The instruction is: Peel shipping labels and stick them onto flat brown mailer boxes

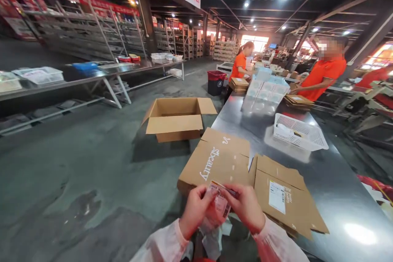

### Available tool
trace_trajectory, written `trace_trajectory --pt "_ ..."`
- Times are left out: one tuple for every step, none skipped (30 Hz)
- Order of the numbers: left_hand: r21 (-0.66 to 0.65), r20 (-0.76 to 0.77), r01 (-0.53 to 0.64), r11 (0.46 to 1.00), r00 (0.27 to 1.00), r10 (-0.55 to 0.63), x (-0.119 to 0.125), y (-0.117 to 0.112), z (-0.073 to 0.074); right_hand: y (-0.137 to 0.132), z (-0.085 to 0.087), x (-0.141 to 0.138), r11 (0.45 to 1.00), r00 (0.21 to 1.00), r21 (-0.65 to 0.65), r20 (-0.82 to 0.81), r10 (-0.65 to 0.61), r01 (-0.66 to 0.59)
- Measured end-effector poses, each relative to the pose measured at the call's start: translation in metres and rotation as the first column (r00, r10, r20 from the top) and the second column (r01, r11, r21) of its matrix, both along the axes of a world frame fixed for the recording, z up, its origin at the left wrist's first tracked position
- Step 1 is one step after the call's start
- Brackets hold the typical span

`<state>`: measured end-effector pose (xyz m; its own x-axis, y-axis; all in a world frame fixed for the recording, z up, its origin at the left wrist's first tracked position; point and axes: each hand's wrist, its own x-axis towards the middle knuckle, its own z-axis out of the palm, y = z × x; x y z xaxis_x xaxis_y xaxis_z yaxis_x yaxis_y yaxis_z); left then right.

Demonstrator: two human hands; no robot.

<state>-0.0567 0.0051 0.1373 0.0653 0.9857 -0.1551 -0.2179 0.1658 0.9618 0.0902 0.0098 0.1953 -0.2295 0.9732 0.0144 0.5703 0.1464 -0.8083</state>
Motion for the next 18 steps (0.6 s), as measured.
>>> trace_trajectory --pt "-0.001 -0.016 -0.052 0.999 0.999 0.052 0.004 -0.001 -0.004 0.0 0.0 0.001 1.0 1.0 0.007 0.0 -0.003 0.003" --pt "-0.003 -0.036 -0.099 0.995 0.994 0.099 0.007 -0.002 -0.007 0.0 -0.001 0.002 1.0 1.0 0.003 -0.006 -0.015 0.015" --pt "-0.006 -0.051 -0.129 0.992 0.99 0.128 0.01 -0.002 -0.01 0.001 -0.003 0.003 0.999 0.999 -0.002 -0.012 -0.037 0.037" --pt "-0.009 -0.051 -0.132 0.991 0.99 0.131 0.011 -0.001 -0.011 0.005 -0.006 0.004 0.998 0.998 0.001 -0.017 -0.056 0.056" --pt "-0.011 -0.034 -0.102 0.995 0.994 0.101 0.01 0.001 -0.013 0.012 -0.009 0.006 0.998 0.998 0.02 -0.024 -0.058 0.059" --pt "-0.014 -0.007 -0.036 0.999 0.999 0.036 0.009 0.004 -0.014 0.023 -0.012 0.008 0.997 0.998 0.056 -0.033 -0.048 0.05" --pt "-0.019 0.028 0.052 0.998 0.998 -0.051 0.006 0.006 -0.015 0.037 -0.017 0.01 0.994 0.999 0.099 -0.036 -0.041 0.044" --pt "-0.026 0.068 0.142 0.99 0.988 -0.14 0.003 0.007 -0.016 0.053 -0.021 0.013 0.988 0.998 0.142 -0.018 -0.052 0.054" --pt "-0.038 0.107 0.218 0.975 0.971 -0.213 -0.001 0.007 -0.018 0.072 -0.026 0.015 0.981 0.996 0.175 0.017 -0.084 0.08" --pt "-0.057 0.139 0.272 0.961 0.955 -0.262 -0.005 0.005 -0.022 0.092 -0.031 0.017 0.974 0.989 0.194 0.064 -0.135 0.121" --pt "-0.082 0.161 0.303 0.949 0.944 -0.288 -0.01 0.0 -0.026 0.111 -0.037 0.018 0.965 0.974 0.201 0.115 -0.196 0.171" --pt "-0.11 0.177 0.318 0.942 0.939 -0.296 -0.016 -0.008 -0.031 0.128 -0.042 0.019 0.955 0.955 0.205 0.161 -0.249 0.215" --pt "-0.134 0.185 0.328 0.935 0.935 -0.301 -0.022 -0.017 -0.038 0.142 -0.047 0.02 0.947 0.938 0.209 0.197 -0.284 0.243" --pt "-0.155 0.188 0.342 0.927 0.931 -0.312 -0.029 -0.029 -0.044 0.153 -0.051 0.019 0.94 0.926 0.214 0.214 -0.311 0.266" --pt "-0.175 0.187 0.359 0.917 0.926 -0.327 -0.037 -0.042 -0.05 0.16 -0.054 0.017 0.931 0.913 0.229 0.232 -0.335 0.284" --pt "-0.193 0.187 0.378 0.905 0.92 -0.344 -0.045 -0.055 -0.055 0.163 -0.057 0.015 0.927 0.899 0.255 0.274 -0.342 0.275" --pt "-0.209 0.189 0.387 0.898 0.917 -0.351 -0.054 -0.067 -0.057 0.162 -0.059 0.011 0.933 0.885 0.282 0.342 -0.317 0.226" --pt "-0.224 0.192 0.39 0.893 0.916 -0.352 -0.063 -0.076 -0.057 0.156 -0.06 0.007 0.944 0.865 0.3 0.428 -0.261 0.136"
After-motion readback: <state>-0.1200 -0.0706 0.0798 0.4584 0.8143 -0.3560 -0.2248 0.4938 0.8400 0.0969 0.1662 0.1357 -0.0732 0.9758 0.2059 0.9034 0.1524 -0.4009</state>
